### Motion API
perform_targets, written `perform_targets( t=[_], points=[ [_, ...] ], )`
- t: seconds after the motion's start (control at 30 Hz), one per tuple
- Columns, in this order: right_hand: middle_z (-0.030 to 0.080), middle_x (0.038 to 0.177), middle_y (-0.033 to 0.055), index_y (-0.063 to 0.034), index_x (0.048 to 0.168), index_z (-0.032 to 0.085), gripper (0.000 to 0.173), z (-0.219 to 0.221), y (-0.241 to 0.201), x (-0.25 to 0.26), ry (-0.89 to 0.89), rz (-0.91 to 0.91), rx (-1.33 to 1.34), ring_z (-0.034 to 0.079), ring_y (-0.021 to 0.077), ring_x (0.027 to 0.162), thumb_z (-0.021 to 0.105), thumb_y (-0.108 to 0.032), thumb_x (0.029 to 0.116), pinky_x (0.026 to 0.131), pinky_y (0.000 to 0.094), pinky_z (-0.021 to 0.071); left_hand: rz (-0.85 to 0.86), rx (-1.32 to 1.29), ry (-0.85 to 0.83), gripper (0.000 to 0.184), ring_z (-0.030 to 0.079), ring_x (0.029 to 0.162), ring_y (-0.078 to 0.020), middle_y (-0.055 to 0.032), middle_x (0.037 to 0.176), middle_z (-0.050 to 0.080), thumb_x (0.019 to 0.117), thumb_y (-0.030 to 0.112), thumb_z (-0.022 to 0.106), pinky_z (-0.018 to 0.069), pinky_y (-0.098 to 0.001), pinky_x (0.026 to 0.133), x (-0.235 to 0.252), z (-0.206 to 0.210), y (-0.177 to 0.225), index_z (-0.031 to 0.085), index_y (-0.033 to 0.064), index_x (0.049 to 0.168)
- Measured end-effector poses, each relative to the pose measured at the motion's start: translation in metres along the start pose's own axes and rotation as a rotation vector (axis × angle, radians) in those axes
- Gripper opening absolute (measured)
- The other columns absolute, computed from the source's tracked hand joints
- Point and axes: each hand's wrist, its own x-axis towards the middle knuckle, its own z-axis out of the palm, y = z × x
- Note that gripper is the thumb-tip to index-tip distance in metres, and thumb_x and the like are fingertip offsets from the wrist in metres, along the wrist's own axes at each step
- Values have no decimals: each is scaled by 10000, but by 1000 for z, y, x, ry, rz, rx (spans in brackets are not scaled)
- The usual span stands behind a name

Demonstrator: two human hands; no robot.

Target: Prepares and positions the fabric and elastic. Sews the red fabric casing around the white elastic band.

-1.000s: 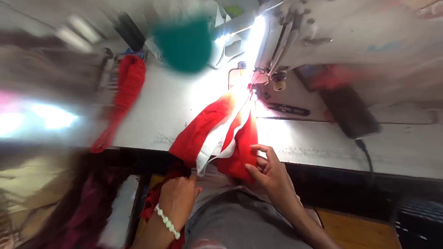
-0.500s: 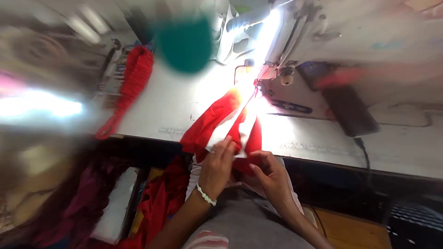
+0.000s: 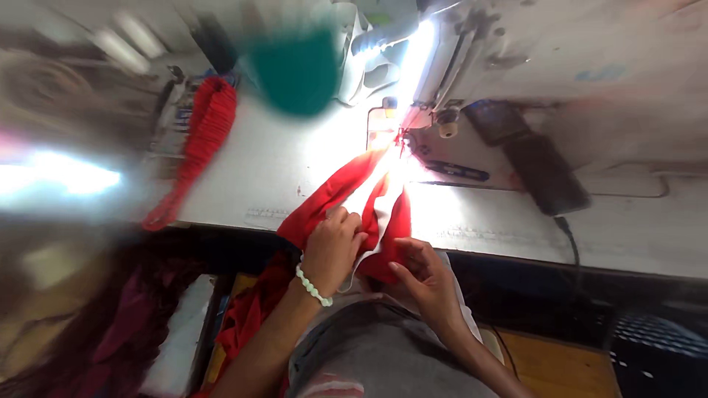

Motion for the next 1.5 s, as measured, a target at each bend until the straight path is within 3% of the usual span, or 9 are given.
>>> perform_targets(
  t=[0.2, 0.47, 0.63, 0.77, 0.93, 1.03, 1.13, 1.3, 1.5],
  points=[
    [734, 1049, 55, 60, 1202, 635, 312, 2, -4, 3, -103, -40, 49, 714, 22, 817, 643, 37, 892, 724, 185, 615, 125, -137, 455, 101, 677, 809, -162, -104, 910, 685, 923, 72, 623, 578, -305, 720, 0, -11, -11, 684, 5, 876],
    [719, 1153, 71, 57, 1247, 615, 367, 1, -6, 3, -108, 117, 186, 717, 56, 896, 596, 52, 880, 760, 202, 609, -243, 1, -16, 499, 657, 1066, -378, -265, 1247, 592, 984, 337, 680, 547, -470, 920, -3, 4, 11, 604, -65, 1270],
    [723, 1164, 93, 53, 1206, 675, 319, 0, -3, 2, -95, 70, 62, 714, 40, 922, 600, 28, 897, 816, 183, 597, -183, -34, -51, 288, 652, 1019, -342, -232, 1084, 637, 1019, 206, 604, 524, -457, 916, -1, -3, 9, 680, -69, 1057],
    [742, 1050, 61, 39, 1110, 718, 272, 2, -3, 4, -81, 7, 20, 699, 13, 910, 578, 33, 877, 816, 161, 580, -128, -407, 95, 130, 543, 698, -85, -32, 762, 560, 957, 132, 584, 452, -253, 646, 5, -3, 3, 602, 24, 886],
    [740, 1006, 38, 27, 1047, 720, 239, -4, -5, 3, -49, 4, 59, 698, 16, 873, 590, 62, 850, 791, 162, 587, -249, -389, 2, 457, 682, 831, -189, -113, 920, 703, 909, 220, 769, 555, -374, 789, 2, -3, -12, 562, 6, 1255],
    [737, 1019, 46, 28, 1059, 720, 239, -8, -5, 1, -61, -21, 49, 703, 29, 882, 594, 57, 858, 794, 175, 597, -233, -314, 17, 364, 667, 782, -144, -78, 870, 704, 921, 257, 749, 545, -331, 749, -11, -11, -15, 659, 6, 1168],
    [727, 1057, 60, 32, 1122, 725, 283, -8, -7, 3, -99, -100, 5, 696, 32, 919, 584, 45, 876, 823, 173, 592, -157, -373, 90, 262, 630, 761, -49, -28, 831, 682, 992, 296, 643, 509, -236, 720, -17, -8, -11, 709, 43, 975],
    [739, 1039, 78, 5, 1108, 749, 312, -7, -9, 12, -99, -290, -161, 686, 44, 960, 583, 46, 847, 879, 159, 555, -100, -569, 64, 469, 680, 863, -67, -51, 942, 708, 891, 410, 752, 560, -255, 792, -19, 9, 3, 650, 14, 1121],
    [725, 918, 104, -48, 1059, 764, 209, -10, -5, 32, 34, -686, -555, 671, 163, 919, 576, -10, 975, 884, 196, 520, -49, -296, 317, 209, 701, 799, -135, -105, 863, 725, 817, 127, 754, 562, -275, 735, -21, 8, 8, 703, 2, 977]
  ],
)
